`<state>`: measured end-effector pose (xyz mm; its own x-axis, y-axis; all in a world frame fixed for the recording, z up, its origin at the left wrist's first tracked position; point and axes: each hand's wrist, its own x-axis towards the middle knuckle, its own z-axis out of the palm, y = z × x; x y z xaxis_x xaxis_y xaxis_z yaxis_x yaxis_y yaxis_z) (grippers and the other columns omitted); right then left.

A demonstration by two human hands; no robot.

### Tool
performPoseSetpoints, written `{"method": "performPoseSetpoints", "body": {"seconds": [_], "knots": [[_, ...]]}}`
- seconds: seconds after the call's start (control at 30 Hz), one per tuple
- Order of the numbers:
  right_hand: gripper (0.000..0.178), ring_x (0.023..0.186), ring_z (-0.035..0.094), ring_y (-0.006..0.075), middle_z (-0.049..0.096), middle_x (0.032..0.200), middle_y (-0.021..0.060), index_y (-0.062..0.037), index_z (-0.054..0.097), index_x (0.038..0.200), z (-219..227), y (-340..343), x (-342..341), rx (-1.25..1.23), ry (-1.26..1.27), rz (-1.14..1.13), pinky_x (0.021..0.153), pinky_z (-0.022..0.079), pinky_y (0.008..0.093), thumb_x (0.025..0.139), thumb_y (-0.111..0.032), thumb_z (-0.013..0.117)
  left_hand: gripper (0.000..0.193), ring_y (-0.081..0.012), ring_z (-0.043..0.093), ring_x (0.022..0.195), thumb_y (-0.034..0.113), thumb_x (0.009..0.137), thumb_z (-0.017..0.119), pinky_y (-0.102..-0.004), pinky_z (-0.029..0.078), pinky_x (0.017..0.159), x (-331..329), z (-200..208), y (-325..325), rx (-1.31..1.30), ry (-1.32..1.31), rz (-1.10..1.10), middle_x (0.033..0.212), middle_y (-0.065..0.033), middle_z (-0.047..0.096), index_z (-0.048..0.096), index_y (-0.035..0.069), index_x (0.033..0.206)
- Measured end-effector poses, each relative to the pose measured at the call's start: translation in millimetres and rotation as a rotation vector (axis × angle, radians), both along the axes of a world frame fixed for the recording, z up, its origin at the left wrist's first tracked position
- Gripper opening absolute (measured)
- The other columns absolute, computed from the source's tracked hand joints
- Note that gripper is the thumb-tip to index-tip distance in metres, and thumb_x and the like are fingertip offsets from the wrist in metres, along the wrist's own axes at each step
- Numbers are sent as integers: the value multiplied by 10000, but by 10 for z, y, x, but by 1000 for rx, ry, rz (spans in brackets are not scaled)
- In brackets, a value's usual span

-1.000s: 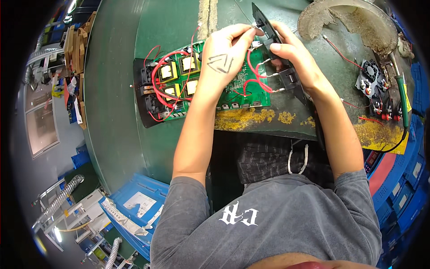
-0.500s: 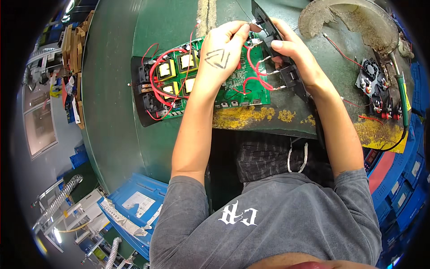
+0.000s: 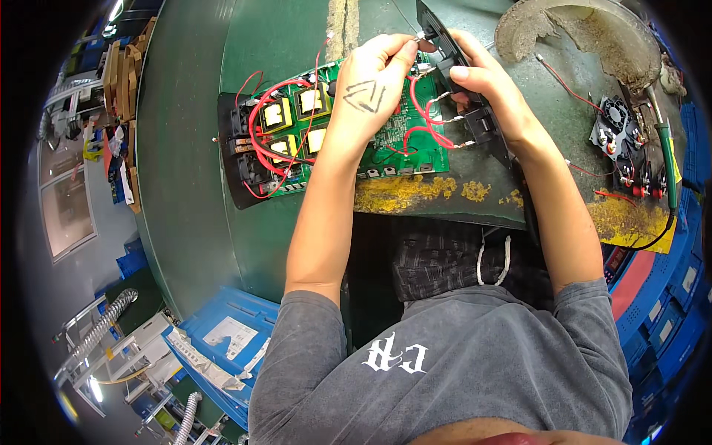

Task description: Assembling and soldering electronic components on a circuit board at a factory workstation.

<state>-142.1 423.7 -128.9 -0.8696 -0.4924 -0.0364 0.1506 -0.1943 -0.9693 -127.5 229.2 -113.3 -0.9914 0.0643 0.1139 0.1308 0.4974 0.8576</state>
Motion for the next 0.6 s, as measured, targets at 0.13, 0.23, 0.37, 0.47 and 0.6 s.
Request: {"method": "performPoseSetpoints", "body": {"seconds": [0.13,0.23,0.37,0.47,0.6], "knots": [[599,706,442,67,496,804,-20,-85,505,1486,-19,-7,1,9,23,-12,628,364,234,928,-248,650,305,-93,635,910,214,1071,536,-265,500,838,2,9,3,1,-5,3,982,-58,758,734,-9,1133],[600,705,449,69,492,803,-22,-83,506,1486,34,-5,24,21,23,-7,628,370,240,929,-250,654,305,-96,629,887,214,1071,537,-268,496,829,1,3,5,-10,-28,34,952,-52,748,739,-9,1125],[608,708,455,68,487,802,-25,-85,506,1491,-11,7,4,34,68,-16,627,372,240,927,-245,667,304,-76,560,794,225,1071,542,-251,449,742,10,21,0,26,14,-2,856,-8,691,739,-7,1061],[698,823,486,66,578,1014,-11,-63,457,1496,35,35,-5,128,66,65,716,396,231,886,-359,621,305,-67,520,758,231,1069,548,-243,420,708,15,93,-21,10,-44,-3,817,12,658,726,-5,996],[671,777,471,70,541,936,-12,-79,475,1502,-3,-4,-2,120,97,32,681,385,242,893,-294,656,300,-61,491,736,238,1059,562,-241,400,689,34,120,-5,-41,10,7,767,20,617,707,4,940]]}}
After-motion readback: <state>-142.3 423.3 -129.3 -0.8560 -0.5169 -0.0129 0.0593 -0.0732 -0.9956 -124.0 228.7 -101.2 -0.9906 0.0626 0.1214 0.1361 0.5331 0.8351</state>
